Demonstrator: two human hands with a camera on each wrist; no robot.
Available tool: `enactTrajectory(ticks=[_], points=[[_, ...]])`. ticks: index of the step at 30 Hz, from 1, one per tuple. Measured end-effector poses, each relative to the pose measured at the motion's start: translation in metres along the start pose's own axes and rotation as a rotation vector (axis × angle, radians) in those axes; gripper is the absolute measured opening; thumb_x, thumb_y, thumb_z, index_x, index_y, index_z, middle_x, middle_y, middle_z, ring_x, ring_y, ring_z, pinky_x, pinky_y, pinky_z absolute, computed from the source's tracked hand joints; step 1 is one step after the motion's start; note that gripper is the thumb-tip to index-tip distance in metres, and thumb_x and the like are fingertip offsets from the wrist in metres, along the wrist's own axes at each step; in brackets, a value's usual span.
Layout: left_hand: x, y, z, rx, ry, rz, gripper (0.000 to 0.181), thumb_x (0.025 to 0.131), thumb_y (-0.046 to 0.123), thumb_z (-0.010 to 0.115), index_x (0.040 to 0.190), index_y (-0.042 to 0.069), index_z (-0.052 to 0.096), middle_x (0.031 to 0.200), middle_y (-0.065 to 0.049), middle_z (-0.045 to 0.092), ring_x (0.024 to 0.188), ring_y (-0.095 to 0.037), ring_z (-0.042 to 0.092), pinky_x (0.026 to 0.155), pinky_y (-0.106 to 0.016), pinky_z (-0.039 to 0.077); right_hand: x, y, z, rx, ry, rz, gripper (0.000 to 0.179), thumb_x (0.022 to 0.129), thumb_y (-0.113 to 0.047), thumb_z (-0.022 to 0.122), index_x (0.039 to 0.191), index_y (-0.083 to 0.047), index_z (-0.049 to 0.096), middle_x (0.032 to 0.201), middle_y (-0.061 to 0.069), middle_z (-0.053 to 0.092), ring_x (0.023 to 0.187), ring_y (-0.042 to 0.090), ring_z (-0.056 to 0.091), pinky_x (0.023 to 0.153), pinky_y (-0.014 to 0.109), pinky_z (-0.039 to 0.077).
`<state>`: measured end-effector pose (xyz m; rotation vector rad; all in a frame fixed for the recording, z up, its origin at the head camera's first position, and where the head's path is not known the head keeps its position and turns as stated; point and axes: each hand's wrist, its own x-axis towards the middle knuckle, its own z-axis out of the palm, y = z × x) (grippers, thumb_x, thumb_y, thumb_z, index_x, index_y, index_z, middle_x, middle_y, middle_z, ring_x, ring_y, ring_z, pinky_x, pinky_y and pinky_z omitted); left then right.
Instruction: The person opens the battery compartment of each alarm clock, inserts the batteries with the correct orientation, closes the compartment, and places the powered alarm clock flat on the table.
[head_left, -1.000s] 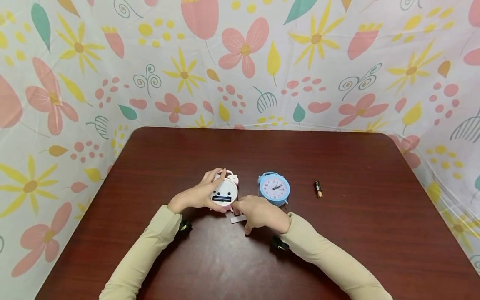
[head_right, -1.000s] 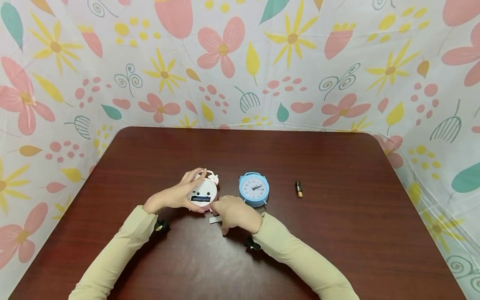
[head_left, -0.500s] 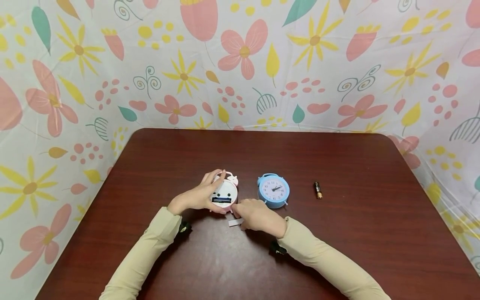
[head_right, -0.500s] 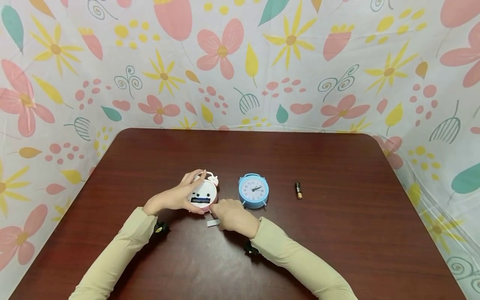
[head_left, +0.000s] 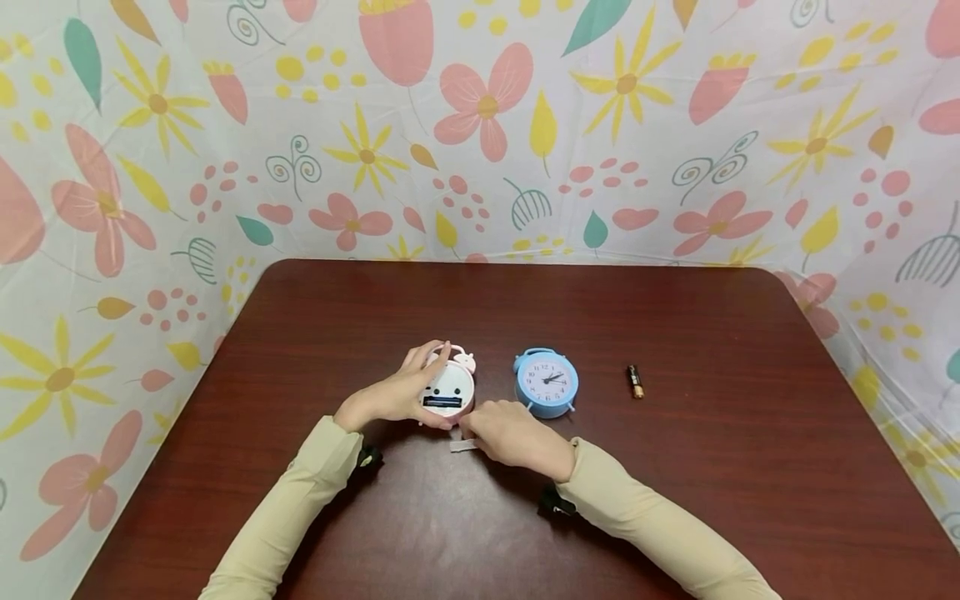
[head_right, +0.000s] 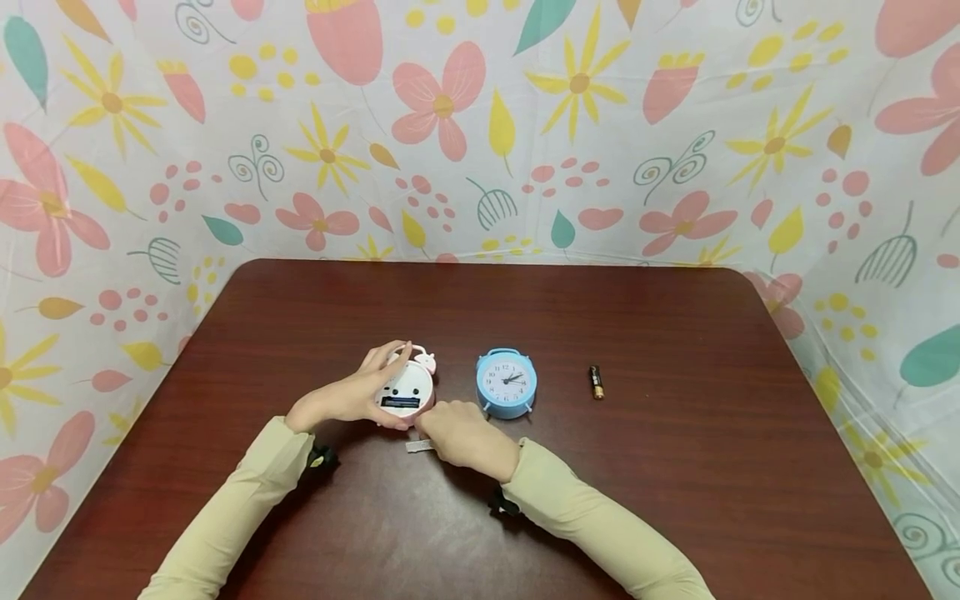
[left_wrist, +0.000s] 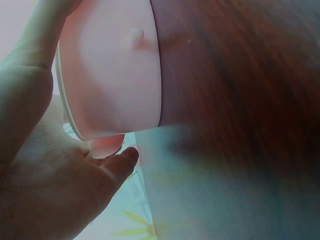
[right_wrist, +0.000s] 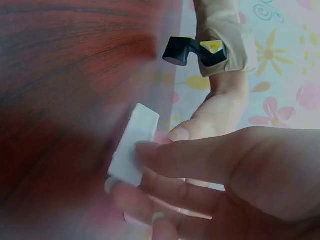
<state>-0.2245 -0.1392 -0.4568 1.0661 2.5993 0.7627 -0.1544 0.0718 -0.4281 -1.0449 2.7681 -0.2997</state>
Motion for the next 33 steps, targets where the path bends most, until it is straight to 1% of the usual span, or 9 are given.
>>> enactTrajectory(ticks=[3,5,8,11,14,18,25,30,33], points=[[0.0,0.001,-0.001,-0.006,-0.01,0.005,0.12,0.069,0.034,0.087,0.152,-0.006,0.01,0.154,-0.028,0.011,0.139,-0.044,0.015,0.111,-0.057,0.028,0.001,0.002,-0.004,0.037,0.021,-0.042,0.011,0.083,-0.011,0.072,0.079,-0.019,0.067,0.071,-0.006,0.064,0.064,0.015,0.059,0.051,0.029,0.044],[0.0,0.001,-0.002,-0.003,-0.014,0.01,0.118,0.07,0.033,0.086,0.152,-0.007,0.01,0.154,-0.029,0.011,0.139,-0.044,0.015,0.11,-0.058,0.028,0.002,0.002,-0.008,0.07,0.054,-0.064,0.009,0.084,-0.011,0.072,0.081,-0.02,0.069,0.072,-0.007,0.065,0.063,0.012,0.058,0.052,0.027,0.044],[0.0,0.0,-0.004,0.006,-0.026,0.008,0.117,0.071,0.03,0.086,0.151,-0.008,0.01,0.154,-0.029,0.01,0.139,-0.045,0.014,0.11,-0.058,0.029,0.005,0.002,-0.014,0.134,0.131,-0.082,0.009,0.084,-0.011,0.071,0.084,-0.02,0.072,0.071,-0.01,0.066,0.06,0.007,0.056,0.053,0.023,0.043],[0.0,-0.002,-0.004,0.01,-0.024,0.009,0.116,0.072,0.031,0.085,0.152,-0.007,0.01,0.154,-0.029,0.01,0.139,-0.046,0.014,0.11,-0.058,0.029,0.008,0.0,-0.018,0.158,0.236,-0.064,0.011,0.084,-0.009,0.071,0.085,-0.019,0.075,0.071,-0.011,0.067,0.06,0.005,0.054,0.053,0.022,0.043],[0.001,-0.002,-0.003,0.002,-0.012,0.011,0.118,0.071,0.035,0.086,0.152,-0.006,0.01,0.154,-0.028,0.011,0.139,-0.046,0.015,0.11,-0.058,0.029,0.011,-0.003,-0.018,0.116,0.317,-0.021,0.011,0.082,-0.01,0.072,0.085,-0.02,0.076,0.074,-0.011,0.069,0.064,0.008,0.058,0.055,0.024,0.045],[0.001,-0.001,-0.001,-0.008,-0.011,0.007,0.118,0.071,0.036,0.085,0.152,-0.006,0.01,0.155,-0.028,0.01,0.139,-0.046,0.014,0.11,-0.058,0.028,0.016,-0.006,-0.014,0.03,0.375,0.019,0.011,0.079,-0.011,0.075,0.081,-0.022,0.075,0.074,-0.009,0.068,0.07,0.011,0.061,0.055,0.027,0.047],[0.001,0.0,0.0,-0.02,-0.036,0.002,0.12,0.072,0.035,0.085,0.152,-0.007,0.006,0.155,-0.029,0.006,0.14,-0.045,0.011,0.111,-0.059,0.026,0.024,-0.005,-0.003,-0.056,0.409,0.006,0.015,0.075,-0.005,0.074,0.078,-0.021,0.074,0.07,-0.007,0.063,0.073,0.013,0.061,0.053,0.03,0.049],[0.0,-0.001,0.0,-0.015,-0.034,0.004,0.121,0.071,0.034,0.085,0.152,-0.006,0.005,0.155,-0.03,0.006,0.14,-0.047,0.011,0.111,-0.06,0.025,0.028,-0.007,0.001,-0.125,0.411,0.004,0.014,0.075,-0.006,0.075,0.074,-0.02,0.072,0.069,-0.004,0.061,0.071,0.015,0.061,0.052,0.031,0.05],[0.0,-0.001,0.0,-0.022,-0.039,0.0,0.12,0.072,0.035,0.085,0.152,-0.006,0.005,0.155,-0.029,0.005,0.141,-0.046,0.01,0.112,-0.06,0.025,0.03,-0.008,0.001,-0.134,0.417,0.006,0.014,0.075,-0.007,0.075,0.071,-0.02,0.071,0.068,-0.003,0.06,0.07,0.017,0.061,0.051,0.032,0.05]])
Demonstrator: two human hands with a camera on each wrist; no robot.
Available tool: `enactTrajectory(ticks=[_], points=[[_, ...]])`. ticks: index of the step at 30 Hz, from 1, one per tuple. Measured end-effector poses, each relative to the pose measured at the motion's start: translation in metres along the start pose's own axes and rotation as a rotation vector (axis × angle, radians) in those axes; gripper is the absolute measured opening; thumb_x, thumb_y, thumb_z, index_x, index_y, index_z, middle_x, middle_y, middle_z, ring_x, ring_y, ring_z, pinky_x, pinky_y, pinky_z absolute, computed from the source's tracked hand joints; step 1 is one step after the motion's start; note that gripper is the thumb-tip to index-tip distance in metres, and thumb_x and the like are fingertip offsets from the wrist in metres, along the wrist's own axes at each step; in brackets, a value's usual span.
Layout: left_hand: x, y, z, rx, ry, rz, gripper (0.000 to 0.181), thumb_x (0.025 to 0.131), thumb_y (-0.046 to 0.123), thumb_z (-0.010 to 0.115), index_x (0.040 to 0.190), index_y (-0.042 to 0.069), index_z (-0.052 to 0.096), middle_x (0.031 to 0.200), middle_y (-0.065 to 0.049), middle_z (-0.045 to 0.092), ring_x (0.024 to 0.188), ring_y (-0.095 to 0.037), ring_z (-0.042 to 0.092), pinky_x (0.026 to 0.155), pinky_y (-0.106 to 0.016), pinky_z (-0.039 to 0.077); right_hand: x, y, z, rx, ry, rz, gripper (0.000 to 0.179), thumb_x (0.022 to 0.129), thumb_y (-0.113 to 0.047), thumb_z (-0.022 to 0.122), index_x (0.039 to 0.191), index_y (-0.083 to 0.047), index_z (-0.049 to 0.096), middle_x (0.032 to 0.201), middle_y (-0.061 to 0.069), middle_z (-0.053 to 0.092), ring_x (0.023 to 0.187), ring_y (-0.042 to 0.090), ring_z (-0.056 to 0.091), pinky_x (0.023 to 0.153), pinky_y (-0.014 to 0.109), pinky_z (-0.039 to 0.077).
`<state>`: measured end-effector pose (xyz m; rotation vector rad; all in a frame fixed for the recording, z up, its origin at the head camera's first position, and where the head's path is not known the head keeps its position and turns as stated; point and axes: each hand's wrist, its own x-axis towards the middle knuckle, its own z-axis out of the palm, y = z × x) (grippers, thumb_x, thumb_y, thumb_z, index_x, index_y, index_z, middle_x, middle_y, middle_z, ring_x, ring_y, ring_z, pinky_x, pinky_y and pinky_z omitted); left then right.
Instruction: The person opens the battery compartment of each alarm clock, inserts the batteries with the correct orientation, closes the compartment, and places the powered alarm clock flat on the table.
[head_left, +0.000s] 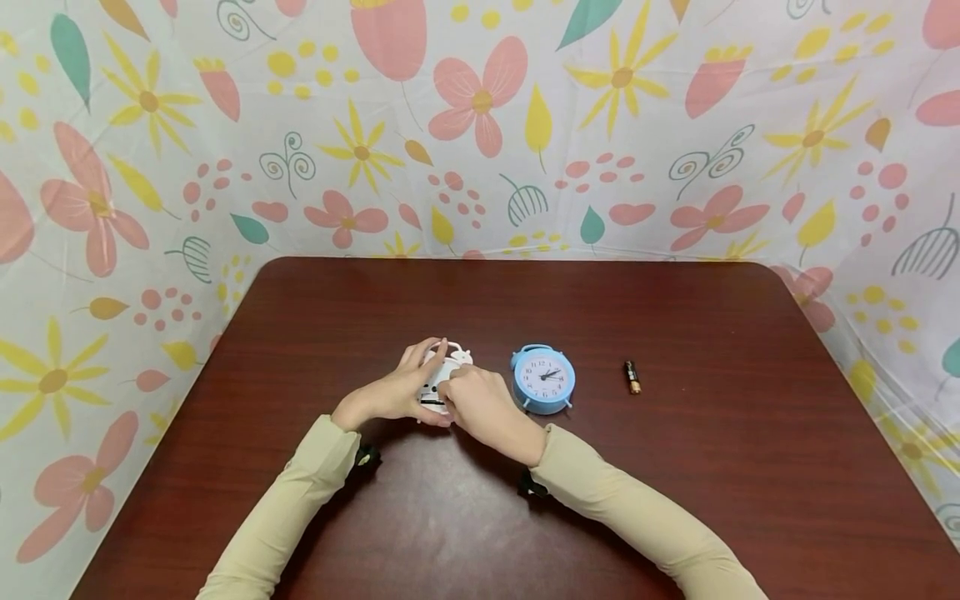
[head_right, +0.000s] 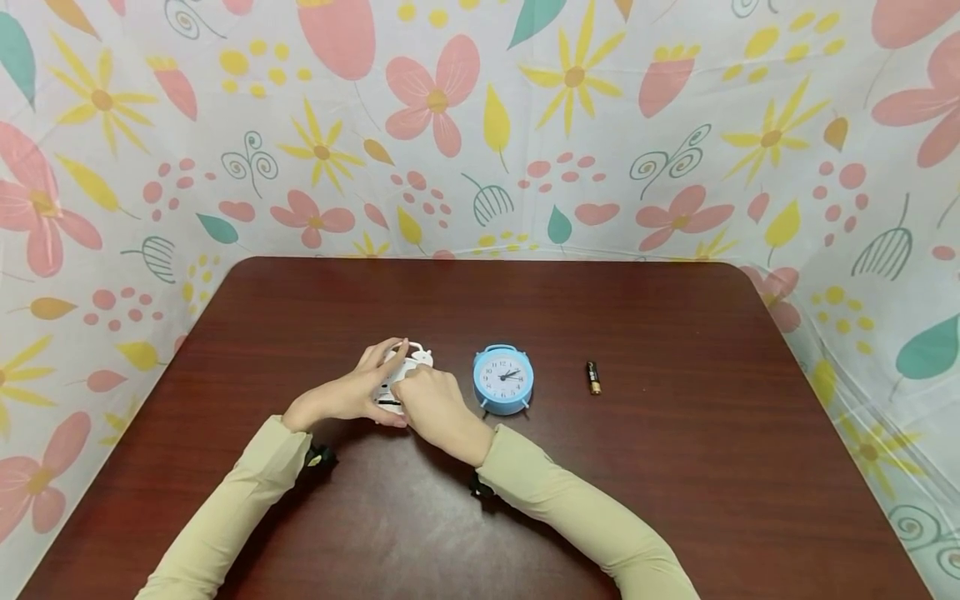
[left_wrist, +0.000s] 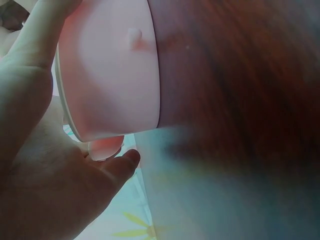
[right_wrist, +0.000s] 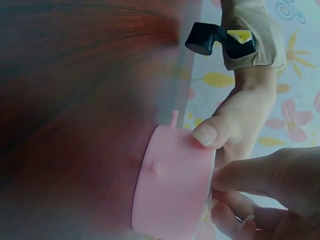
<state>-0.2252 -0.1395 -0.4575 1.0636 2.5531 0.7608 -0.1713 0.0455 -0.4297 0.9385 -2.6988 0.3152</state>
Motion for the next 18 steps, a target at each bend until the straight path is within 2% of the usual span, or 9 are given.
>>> enactTrajectory(ticks=[8,18], points=[[-0.0008,-0.0009,0.0003,-0.003,-0.008,-0.011,0.12,0.072,0.035,0.085,0.152,-0.006,0.005,0.156,-0.029,0.004,0.141,-0.045,0.01,0.111,-0.058,0.026,0.0029,-0.0047,0.0018,-0.004,-0.006,0.023,0.014,0.075,-0.009,0.075,0.069,-0.02,0.07,0.069,-0.003,0.063,0.073,0.018,0.063,0.051,0.034,0.051],[-0.0008,0.0008,-0.0014,-0.011,-0.001,0.005,0.12,0.072,0.034,0.085,0.152,-0.007,0.006,0.156,-0.028,0.005,0.141,-0.045,0.01,0.111,-0.059,0.026,0.0029,-0.0032,0.0029,0.006,0.003,0.033,0.014,0.074,-0.009,0.075,0.068,-0.019,0.069,0.068,-0.003,0.062,0.07,0.017,0.062,0.05,0.033,0.049]])
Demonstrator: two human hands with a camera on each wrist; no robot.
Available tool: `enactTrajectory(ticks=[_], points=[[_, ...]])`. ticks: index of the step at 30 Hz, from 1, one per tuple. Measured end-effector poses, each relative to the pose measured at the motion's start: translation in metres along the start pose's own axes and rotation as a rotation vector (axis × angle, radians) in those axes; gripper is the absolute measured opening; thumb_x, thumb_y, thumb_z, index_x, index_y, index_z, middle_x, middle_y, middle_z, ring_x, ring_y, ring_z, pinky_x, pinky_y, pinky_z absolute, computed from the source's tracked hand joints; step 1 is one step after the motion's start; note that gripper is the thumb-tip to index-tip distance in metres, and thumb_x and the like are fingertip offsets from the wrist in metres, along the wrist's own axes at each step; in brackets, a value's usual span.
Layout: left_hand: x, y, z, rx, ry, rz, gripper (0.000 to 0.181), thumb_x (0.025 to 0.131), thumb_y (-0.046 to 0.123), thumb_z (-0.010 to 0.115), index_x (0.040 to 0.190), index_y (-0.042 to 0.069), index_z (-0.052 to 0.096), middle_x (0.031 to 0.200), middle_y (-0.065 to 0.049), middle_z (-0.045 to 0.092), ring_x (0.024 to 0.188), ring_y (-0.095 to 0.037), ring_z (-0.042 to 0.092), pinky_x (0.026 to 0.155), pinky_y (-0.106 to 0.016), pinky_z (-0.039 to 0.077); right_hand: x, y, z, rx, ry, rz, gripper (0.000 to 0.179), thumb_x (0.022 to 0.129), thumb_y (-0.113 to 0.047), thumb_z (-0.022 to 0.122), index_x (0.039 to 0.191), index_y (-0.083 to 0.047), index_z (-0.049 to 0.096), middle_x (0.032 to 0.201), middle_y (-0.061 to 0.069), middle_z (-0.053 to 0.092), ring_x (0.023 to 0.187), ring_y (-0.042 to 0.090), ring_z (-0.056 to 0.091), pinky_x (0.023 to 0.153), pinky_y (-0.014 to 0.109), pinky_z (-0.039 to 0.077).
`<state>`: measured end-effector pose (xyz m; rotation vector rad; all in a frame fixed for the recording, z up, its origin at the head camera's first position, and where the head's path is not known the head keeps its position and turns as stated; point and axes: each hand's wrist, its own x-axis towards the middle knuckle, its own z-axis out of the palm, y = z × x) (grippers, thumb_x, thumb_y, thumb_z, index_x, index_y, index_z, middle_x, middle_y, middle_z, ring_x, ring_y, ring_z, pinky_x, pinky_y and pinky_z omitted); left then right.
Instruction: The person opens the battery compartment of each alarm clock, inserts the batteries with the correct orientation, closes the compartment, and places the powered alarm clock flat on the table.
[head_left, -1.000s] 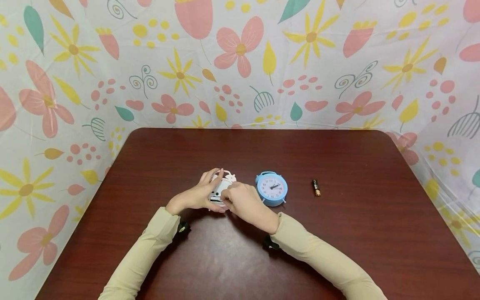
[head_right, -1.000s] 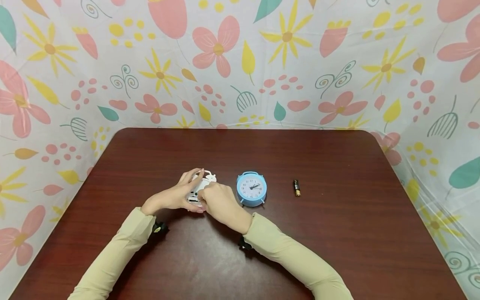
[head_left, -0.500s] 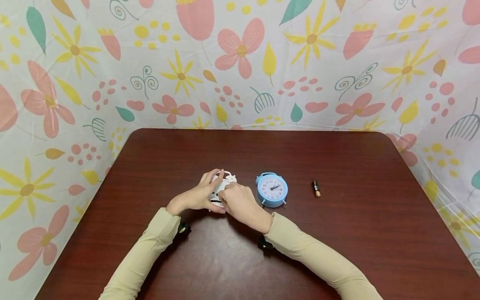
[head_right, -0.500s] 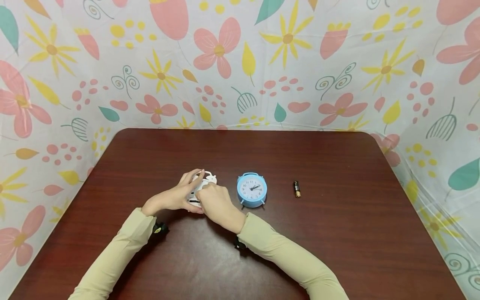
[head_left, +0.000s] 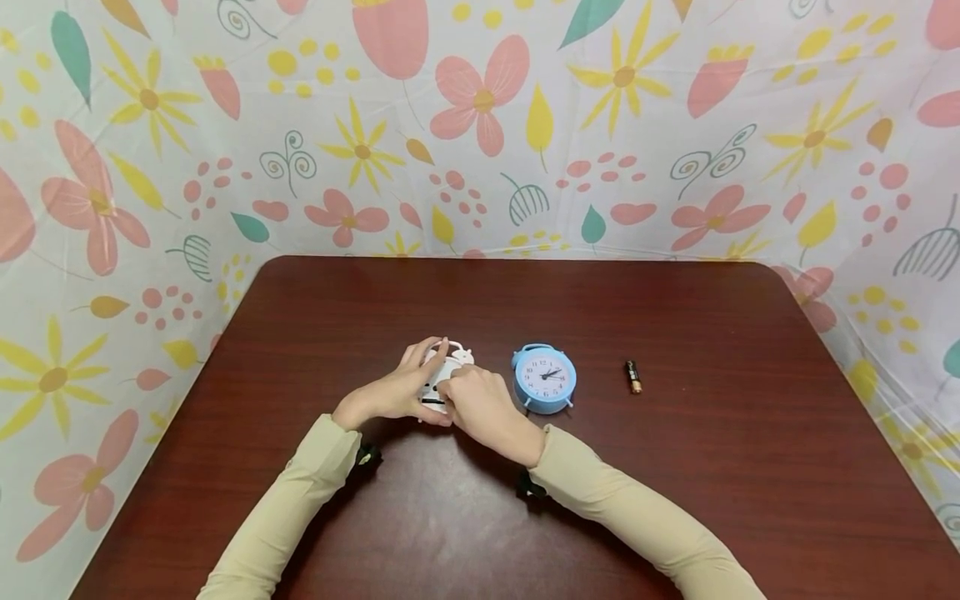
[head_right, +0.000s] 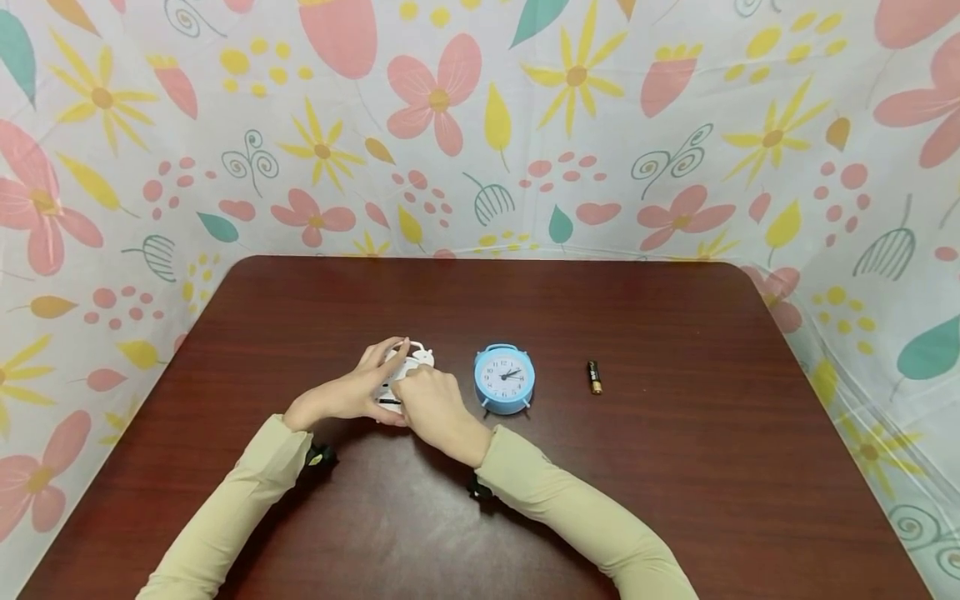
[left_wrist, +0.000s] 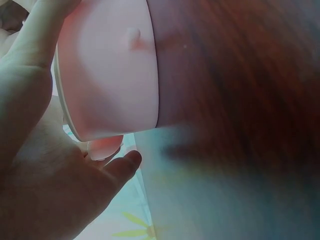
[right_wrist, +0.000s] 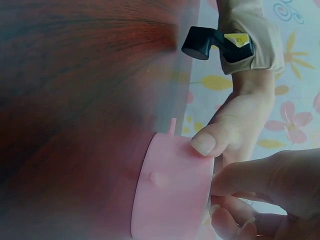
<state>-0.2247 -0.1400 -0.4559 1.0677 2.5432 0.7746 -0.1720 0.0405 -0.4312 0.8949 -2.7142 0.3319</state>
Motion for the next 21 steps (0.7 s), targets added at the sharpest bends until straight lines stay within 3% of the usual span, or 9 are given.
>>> enactTrajectory(ticks=[14,21], points=[[0.0008,-0.0007,-0.0004,0.011,0.027,0.029,0.12,0.071,0.032,0.086,0.151,-0.008,0.007,0.154,-0.032,0.007,0.139,-0.049,0.012,0.11,-0.059,0.027,0.0041,-0.0016,-0.0039,-0.015,-0.013,0.02,0.016,0.076,-0.008,0.073,0.066,-0.021,0.07,0.069,-0.003,0.064,0.072,0.018,0.064,0.048,0.035,0.049],[0.0011,0.0,0.0009,0.003,0.019,0.005,0.12,0.071,0.033,0.086,0.152,-0.007,0.007,0.154,-0.032,0.006,0.14,-0.048,0.011,0.11,-0.059,0.027,0.0046,-0.0042,-0.0054,-0.048,-0.063,0.032,0.013,0.07,-0.013,0.079,0.068,-0.022,0.07,0.071,-0.004,0.065,0.074,0.018,0.064,0.05,0.035,0.051]])
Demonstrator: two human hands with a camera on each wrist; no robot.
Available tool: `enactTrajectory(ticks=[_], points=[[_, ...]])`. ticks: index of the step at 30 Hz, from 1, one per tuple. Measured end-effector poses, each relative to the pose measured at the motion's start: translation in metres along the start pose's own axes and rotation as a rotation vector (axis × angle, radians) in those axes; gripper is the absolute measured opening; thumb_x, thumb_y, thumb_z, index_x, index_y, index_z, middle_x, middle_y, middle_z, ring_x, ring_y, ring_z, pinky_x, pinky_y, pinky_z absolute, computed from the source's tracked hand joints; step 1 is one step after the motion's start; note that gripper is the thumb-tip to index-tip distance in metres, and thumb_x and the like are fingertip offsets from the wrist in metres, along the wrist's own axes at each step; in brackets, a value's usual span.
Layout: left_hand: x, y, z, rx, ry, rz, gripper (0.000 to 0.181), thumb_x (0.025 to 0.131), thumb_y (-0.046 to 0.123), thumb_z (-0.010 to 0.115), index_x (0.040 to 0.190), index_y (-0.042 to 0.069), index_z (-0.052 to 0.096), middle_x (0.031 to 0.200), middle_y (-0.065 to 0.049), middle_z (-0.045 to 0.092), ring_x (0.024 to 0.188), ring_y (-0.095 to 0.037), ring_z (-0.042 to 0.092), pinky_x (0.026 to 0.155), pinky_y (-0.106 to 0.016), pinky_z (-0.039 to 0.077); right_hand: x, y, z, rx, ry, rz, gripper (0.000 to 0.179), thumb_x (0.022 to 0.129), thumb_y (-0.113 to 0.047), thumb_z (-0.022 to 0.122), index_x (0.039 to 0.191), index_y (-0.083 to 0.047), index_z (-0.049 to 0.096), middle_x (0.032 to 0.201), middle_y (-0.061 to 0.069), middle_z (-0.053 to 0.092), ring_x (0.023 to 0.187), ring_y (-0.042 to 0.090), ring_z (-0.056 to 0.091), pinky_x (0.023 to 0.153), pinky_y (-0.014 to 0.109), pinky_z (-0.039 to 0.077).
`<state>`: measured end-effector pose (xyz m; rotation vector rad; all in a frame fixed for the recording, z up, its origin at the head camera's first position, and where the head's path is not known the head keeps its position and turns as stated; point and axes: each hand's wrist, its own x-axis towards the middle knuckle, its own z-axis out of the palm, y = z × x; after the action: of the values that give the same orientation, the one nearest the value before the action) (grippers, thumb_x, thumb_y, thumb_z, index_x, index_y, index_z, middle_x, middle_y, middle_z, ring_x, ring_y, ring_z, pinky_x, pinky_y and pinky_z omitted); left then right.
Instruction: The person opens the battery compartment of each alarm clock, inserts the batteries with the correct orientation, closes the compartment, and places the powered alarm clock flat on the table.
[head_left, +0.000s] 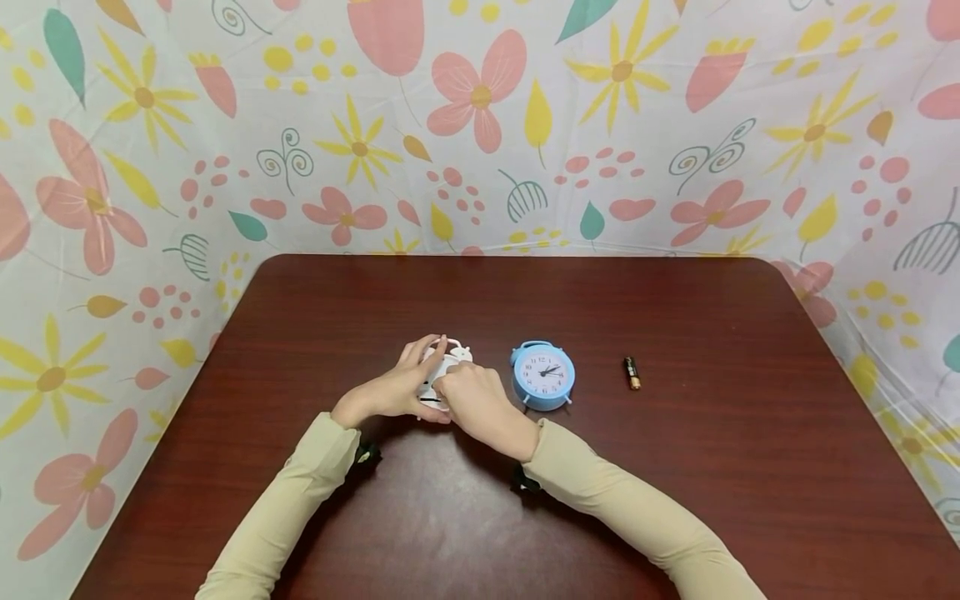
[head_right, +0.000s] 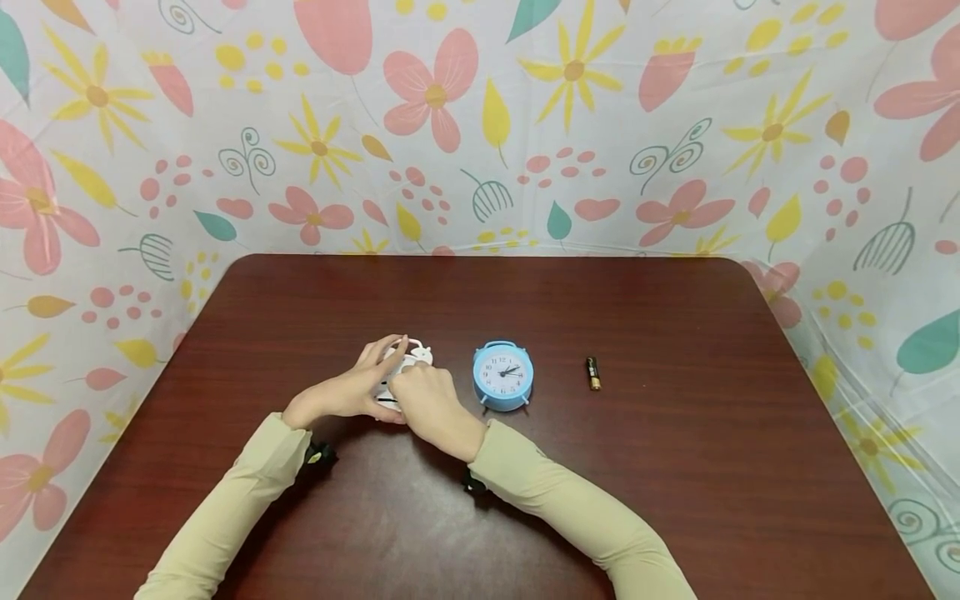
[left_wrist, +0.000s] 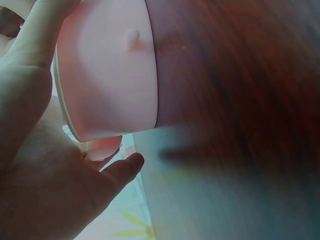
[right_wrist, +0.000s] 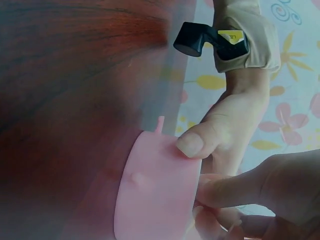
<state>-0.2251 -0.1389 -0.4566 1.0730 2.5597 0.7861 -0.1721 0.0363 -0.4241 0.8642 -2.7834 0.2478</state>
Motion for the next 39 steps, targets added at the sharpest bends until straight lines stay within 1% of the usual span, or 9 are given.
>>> enactTrajectory(ticks=[5,10,14,17,20,27,31,35,39], points=[[0.001,0.0,0.0,0.007,0.006,-0.005,0.12,0.071,0.034,0.086,0.152,-0.006,0.008,0.155,-0.03,0.006,0.141,-0.047,0.011,0.112,-0.058,0.026,0.0,0.002,0.001,0.029,-0.003,0.014,0.013,0.07,-0.011,0.079,0.07,-0.021,0.071,0.073,-0.004,0.064,0.071,0.019,0.065,0.05,0.036,0.051],[0.002,0.0,-0.001,0.003,-0.007,-0.001,0.119,0.071,0.034,0.086,0.152,-0.005,0.007,0.156,-0.028,0.005,0.141,-0.046,0.009,0.112,-0.06,0.023,0.001,0.005,0.003,0.116,-0.021,0.048,0.014,0.074,-0.009,0.076,0.069,-0.021,0.07,0.073,-0.004,0.062,0.066,0.019,0.063,0.049,0.035,0.049],[0.001,0.0,-0.002,-0.022,-0.025,0.012,0.12,0.072,0.034,0.085,0.152,-0.007,0.006,0.155,-0.029,0.004,0.141,-0.046,0.008,0.112,-0.062,0.021,0.005,0.009,0.001,0.254,-0.078,0.139,0.016,0.076,-0.009,0.073,0.066,-0.021,0.07,0.069,-0.005,0.062,0.059,0.016,0.059,0.047,0.032,0.045],[0.001,-0.001,-0.004,-0.044,-0.052,0.015,0.116,0.076,0.038,0.081,0.152,-0.007,0.006,0.156,-0.029,0.002,0.141,-0.046,0.007,0.111,-0.063,0.02,0.008,0.012,0.0,0.343,-0.116,0.236,0.011,0.072,-0.011,0.076,0.068,-0.02,0.072,0.074,-0.002,0.064,0.066,0.018,0.059,0.05,0.032,0.045],[0.001,-0.003,-0.008,-0.086,-0.097,0.006,0.106,0.084,0.042,0.072,0.153,-0.003,0.005,0.157,-0.027,0.0,0.142,-0.046,0.003,0.112,-0.064,0.017,0.01,0.015,0.001,0.366,-0.128,0.3,0.015,0.068,-0.015,0.082,0.079,-0.017,0.071,0.09,0.006,0.062,0.085,0.023,0.058,0.059,0.036,0.049],[0.0,-0.001,-0.017,-0.149,-0.181,-0.026,0.087,0.095,0.035,0.059,0.154,0.001,0.004,0.159,-0.021,-0.003,0.146,-0.039,-0.003,0.115,-0.061,0.014,0.011,0.02,0.005,0.407,-0.109,0.35,0.06,0.065,-0.025,0.089,0.113,-0.007,0.059,0.124,0.022,0.048,0.114,0.035,0.042,0.089,0.047,0.046],[-0.002,-0.002,-0.018,-0.146,-0.22,-0.059,0.084,0.097,0.03,0.056,0.154,0.002,0.001,0.16,-0.018,-0.006,0.146,-0.036,-0.003,0.115,-0.059,0.016,0.013,0.022,0.006,0.446,-0.179,0.352,0.074,0.067,-0.023,0.088,0.13,-0.008,0.052,0.138,0.024,0.045,0.127,0.04,0.039,0.102,0.051,0.041],[-0.002,-0.002,-0.02,-0.167,-0.24,-0.072,0.083,0.097,0.027,0.056,0.154,0.004,0.0,0.16,-0.017,-0.008,0.146,-0.036,-0.004,0.115,-0.06,0.015,0.015,0.026,0.007,0.466,-0.257,0.349,0.08,0.071,-0.023,0.086,0.139,-0.01,0.046,0.138,0.02,0.049,0.127,0.037,0.046,0.103,0.05,0.041],[0.0,-0.002,-0.023,-0.185,-0.226,-0.06,0.083,0.096,0.024,0.058,0.154,0.003,0.003,0.16,-0.018,-0.005,0.146,-0.037,-0.002,0.115,-0.061,0.015,0.018,0.029,0.007,0.466,-0.275,0.343,0.077,0.072,-0.022,0.086,0.138,-0.009,0.047,0.131,0.018,0.052,0.119,0.033,0.052,0.098,0.047,0.045]])
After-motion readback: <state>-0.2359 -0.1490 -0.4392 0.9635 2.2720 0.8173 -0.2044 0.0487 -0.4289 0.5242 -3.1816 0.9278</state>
